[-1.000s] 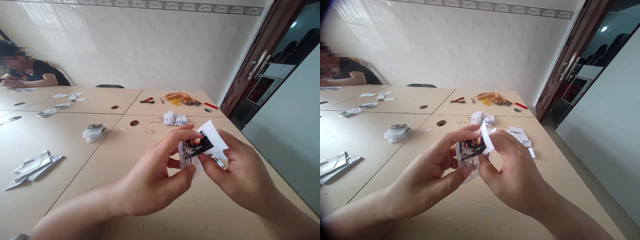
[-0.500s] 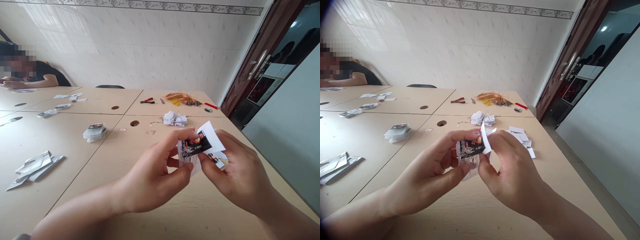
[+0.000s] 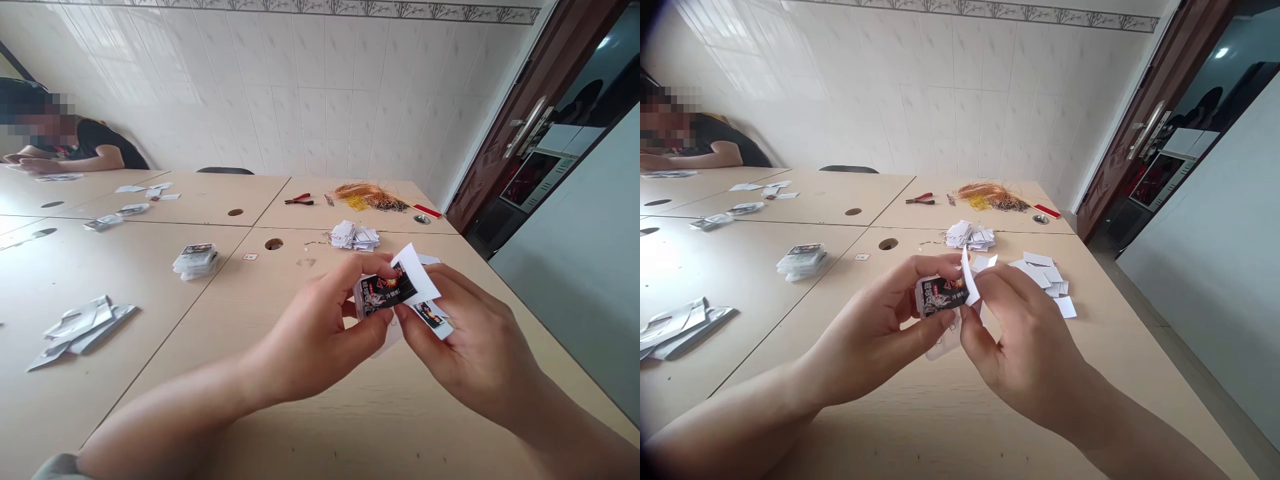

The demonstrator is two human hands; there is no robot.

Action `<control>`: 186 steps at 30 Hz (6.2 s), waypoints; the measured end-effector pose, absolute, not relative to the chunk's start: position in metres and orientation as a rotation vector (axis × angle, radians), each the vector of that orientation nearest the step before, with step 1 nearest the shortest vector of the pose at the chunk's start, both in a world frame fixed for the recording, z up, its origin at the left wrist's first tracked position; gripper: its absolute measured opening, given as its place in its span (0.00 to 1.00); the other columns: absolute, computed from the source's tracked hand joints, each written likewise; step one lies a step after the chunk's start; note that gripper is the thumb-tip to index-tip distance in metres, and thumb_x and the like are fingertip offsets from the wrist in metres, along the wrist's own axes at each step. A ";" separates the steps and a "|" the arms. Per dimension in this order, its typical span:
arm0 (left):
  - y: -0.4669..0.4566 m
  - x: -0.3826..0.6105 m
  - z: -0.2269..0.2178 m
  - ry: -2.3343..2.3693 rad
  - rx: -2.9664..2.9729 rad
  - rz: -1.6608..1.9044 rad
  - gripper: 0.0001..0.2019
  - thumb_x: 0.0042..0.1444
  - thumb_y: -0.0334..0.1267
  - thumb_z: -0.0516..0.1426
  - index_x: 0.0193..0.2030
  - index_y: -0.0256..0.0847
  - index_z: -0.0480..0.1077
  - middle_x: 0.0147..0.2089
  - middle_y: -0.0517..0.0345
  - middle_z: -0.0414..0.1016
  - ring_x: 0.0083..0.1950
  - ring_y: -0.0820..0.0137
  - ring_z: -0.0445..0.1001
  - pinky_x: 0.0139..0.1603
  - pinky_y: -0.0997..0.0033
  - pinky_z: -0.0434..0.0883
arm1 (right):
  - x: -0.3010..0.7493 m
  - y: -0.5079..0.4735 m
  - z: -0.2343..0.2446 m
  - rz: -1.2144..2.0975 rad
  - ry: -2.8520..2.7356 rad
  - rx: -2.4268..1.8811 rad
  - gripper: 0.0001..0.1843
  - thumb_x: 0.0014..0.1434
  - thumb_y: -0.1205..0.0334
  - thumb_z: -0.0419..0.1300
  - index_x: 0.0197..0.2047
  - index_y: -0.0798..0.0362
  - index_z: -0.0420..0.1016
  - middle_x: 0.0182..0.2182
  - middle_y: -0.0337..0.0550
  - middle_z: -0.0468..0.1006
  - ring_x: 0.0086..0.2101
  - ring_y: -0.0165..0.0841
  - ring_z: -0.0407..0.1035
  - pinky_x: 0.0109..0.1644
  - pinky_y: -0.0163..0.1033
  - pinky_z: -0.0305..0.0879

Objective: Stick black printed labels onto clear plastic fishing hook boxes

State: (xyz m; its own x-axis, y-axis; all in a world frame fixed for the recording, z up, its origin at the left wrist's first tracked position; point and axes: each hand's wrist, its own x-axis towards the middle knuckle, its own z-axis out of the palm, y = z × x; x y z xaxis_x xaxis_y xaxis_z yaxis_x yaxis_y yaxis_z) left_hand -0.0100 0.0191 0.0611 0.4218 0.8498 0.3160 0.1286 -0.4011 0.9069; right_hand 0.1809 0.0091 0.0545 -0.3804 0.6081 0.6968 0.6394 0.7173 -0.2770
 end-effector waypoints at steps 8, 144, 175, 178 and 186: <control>0.019 -0.010 0.062 0.886 1.793 1.024 0.13 0.59 0.31 0.58 0.51 0.42 0.70 0.55 0.54 0.79 0.45 0.68 0.79 0.42 0.68 0.79 | 0.181 0.011 0.054 0.113 -2.078 -0.957 0.10 0.67 0.69 0.56 0.49 0.49 0.74 0.41 0.38 0.80 0.40 0.28 0.75 0.44 0.33 0.71; 0.021 -0.013 0.057 0.678 1.596 1.089 0.17 0.67 0.29 0.58 0.60 0.47 0.62 0.57 0.52 0.78 0.47 0.73 0.77 0.38 0.78 0.73 | 0.197 0.004 0.058 0.123 -2.099 -1.104 0.04 0.70 0.60 0.58 0.47 0.42 0.72 0.60 0.42 0.74 0.58 0.40 0.73 0.54 0.48 0.77; 0.015 -0.015 0.060 0.627 1.497 1.035 0.06 0.69 0.38 0.59 0.51 0.48 0.75 0.48 0.57 0.78 0.45 0.71 0.75 0.44 0.75 0.73 | 0.199 0.007 0.065 0.657 -1.912 -1.144 0.12 0.66 0.48 0.63 0.36 0.45 0.74 0.27 0.33 0.75 0.26 0.27 0.68 0.25 0.29 0.65; 0.015 -0.014 0.060 0.613 1.409 1.018 0.05 0.68 0.38 0.60 0.49 0.47 0.75 0.44 0.58 0.77 0.41 0.72 0.74 0.40 0.76 0.72 | 0.198 0.006 0.065 0.584 -1.893 -1.182 0.15 0.66 0.46 0.63 0.33 0.47 0.73 0.24 0.33 0.75 0.23 0.26 0.67 0.22 0.28 0.64; 0.016 -0.012 0.064 0.543 1.324 0.972 0.05 0.67 0.35 0.60 0.48 0.45 0.73 0.43 0.59 0.77 0.40 0.74 0.73 0.39 0.78 0.72 | 0.196 0.005 0.069 0.509 -1.924 -1.152 0.13 0.66 0.49 0.63 0.32 0.45 0.75 0.23 0.32 0.78 0.22 0.26 0.71 0.21 0.25 0.66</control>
State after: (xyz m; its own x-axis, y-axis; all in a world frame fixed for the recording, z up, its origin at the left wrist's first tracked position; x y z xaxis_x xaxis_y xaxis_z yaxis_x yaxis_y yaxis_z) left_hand -0.0123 0.0157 0.0644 0.5204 0.8330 0.1882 -0.2767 -0.0440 0.9599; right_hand 0.1961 0.0046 0.0689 -0.2478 0.8634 0.4395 0.5329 0.5003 -0.6824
